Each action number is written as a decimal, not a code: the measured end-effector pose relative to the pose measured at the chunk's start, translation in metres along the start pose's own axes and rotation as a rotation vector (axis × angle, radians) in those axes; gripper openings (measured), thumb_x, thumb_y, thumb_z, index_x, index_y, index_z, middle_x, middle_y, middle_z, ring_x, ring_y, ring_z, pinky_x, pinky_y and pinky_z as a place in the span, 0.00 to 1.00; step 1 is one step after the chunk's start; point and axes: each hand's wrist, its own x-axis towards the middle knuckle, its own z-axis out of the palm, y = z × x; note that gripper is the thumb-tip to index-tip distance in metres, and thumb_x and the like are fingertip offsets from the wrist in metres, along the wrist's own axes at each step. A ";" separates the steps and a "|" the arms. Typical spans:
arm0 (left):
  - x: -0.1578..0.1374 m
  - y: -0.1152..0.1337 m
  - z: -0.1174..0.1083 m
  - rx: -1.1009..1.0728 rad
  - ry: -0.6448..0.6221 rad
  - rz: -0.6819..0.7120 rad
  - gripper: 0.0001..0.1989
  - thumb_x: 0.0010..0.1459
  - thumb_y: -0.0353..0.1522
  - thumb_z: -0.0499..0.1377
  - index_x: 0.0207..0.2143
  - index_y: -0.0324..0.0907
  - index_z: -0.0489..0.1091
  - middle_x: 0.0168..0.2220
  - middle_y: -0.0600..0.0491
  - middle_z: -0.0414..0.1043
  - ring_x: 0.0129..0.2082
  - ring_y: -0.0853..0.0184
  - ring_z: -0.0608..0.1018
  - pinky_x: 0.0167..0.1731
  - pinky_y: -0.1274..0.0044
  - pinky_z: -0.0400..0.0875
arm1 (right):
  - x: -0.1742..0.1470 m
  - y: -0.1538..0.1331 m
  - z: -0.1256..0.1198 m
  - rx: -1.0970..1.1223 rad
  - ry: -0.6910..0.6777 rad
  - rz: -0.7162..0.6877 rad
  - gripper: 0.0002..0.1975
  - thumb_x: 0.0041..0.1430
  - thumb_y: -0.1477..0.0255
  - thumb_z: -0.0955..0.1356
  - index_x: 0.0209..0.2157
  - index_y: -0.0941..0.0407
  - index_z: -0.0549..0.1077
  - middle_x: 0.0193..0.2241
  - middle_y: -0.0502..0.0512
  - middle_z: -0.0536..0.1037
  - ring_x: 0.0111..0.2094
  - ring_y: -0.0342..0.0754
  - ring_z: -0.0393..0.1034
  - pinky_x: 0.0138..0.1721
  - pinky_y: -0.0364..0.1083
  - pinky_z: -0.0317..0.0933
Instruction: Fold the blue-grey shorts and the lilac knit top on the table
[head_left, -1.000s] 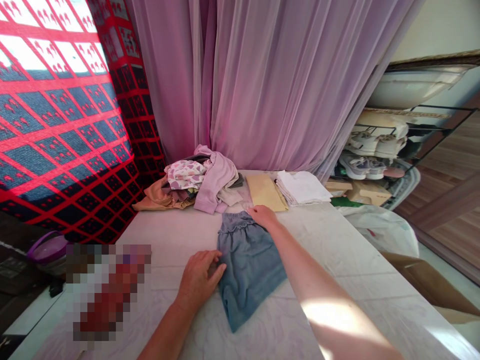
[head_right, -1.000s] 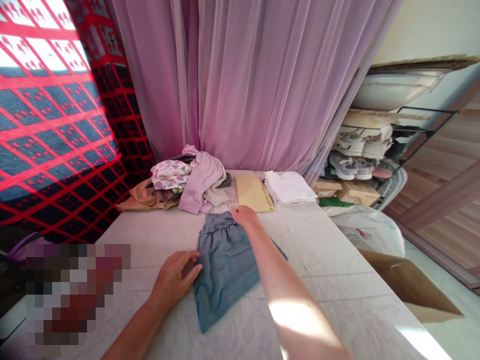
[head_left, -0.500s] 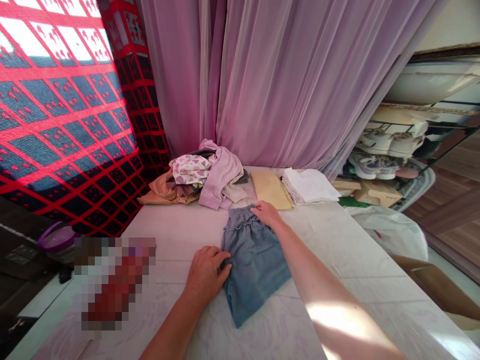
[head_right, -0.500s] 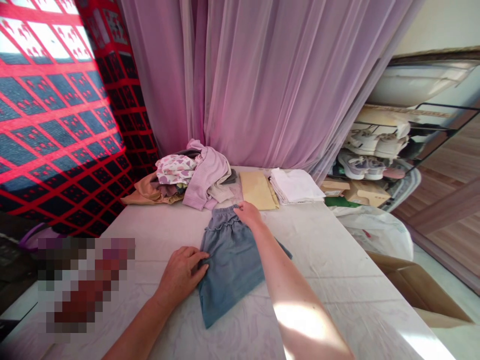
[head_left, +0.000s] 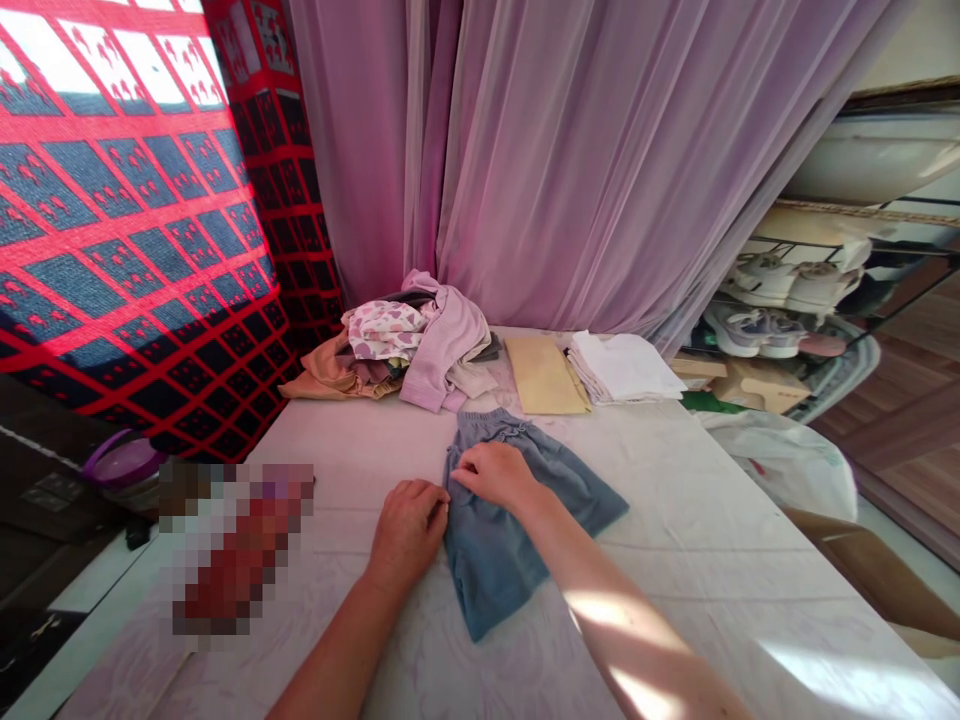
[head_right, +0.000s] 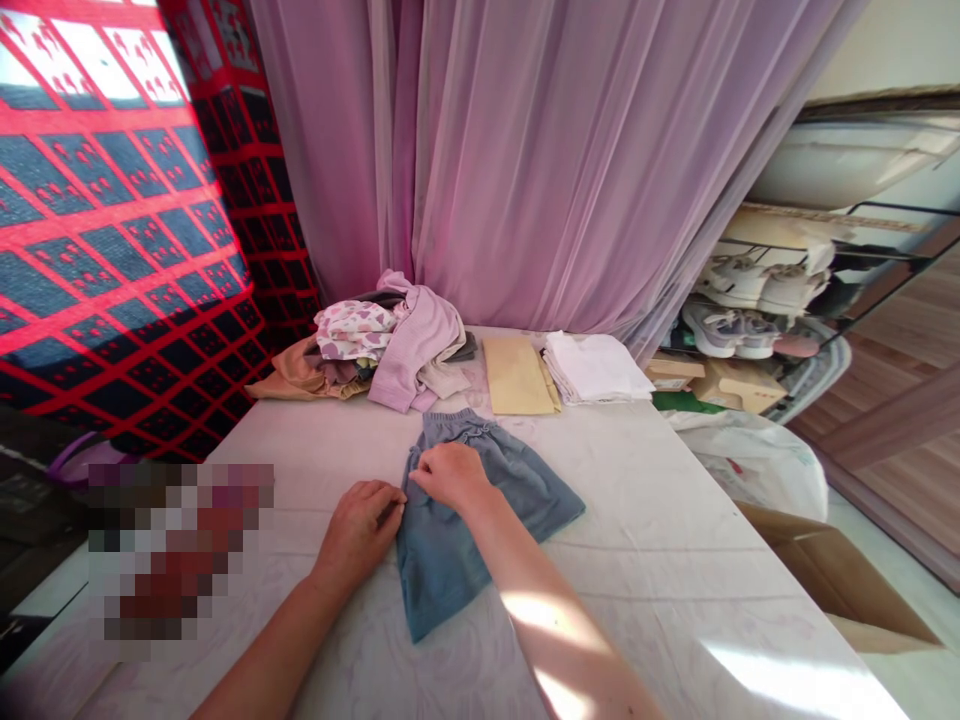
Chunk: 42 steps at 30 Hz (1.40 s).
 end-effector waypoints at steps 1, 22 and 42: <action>0.000 0.000 0.000 -0.004 0.001 0.000 0.08 0.58 0.29 0.55 0.34 0.45 0.74 0.35 0.50 0.75 0.39 0.61 0.73 0.41 0.69 0.65 | -0.001 -0.004 0.004 -0.011 0.001 0.053 0.14 0.60 0.60 0.66 0.30 0.51 0.80 0.32 0.55 0.81 0.36 0.50 0.74 0.36 0.45 0.62; 0.001 0.002 0.001 0.045 -0.009 -0.084 0.03 0.54 0.32 0.60 0.28 0.43 0.70 0.34 0.51 0.72 0.40 0.60 0.71 0.42 0.69 0.64 | 0.006 -0.012 0.021 0.255 0.008 0.179 0.11 0.59 0.66 0.65 0.34 0.51 0.80 0.33 0.50 0.82 0.35 0.45 0.73 0.33 0.41 0.58; -0.001 0.001 0.000 0.010 -0.092 0.097 0.05 0.57 0.32 0.57 0.34 0.46 0.73 0.53 0.51 0.74 0.61 0.54 0.64 0.58 0.56 0.57 | -0.002 0.085 -0.017 0.016 0.194 0.562 0.12 0.61 0.67 0.63 0.37 0.52 0.78 0.39 0.56 0.80 0.42 0.51 0.73 0.41 0.46 0.60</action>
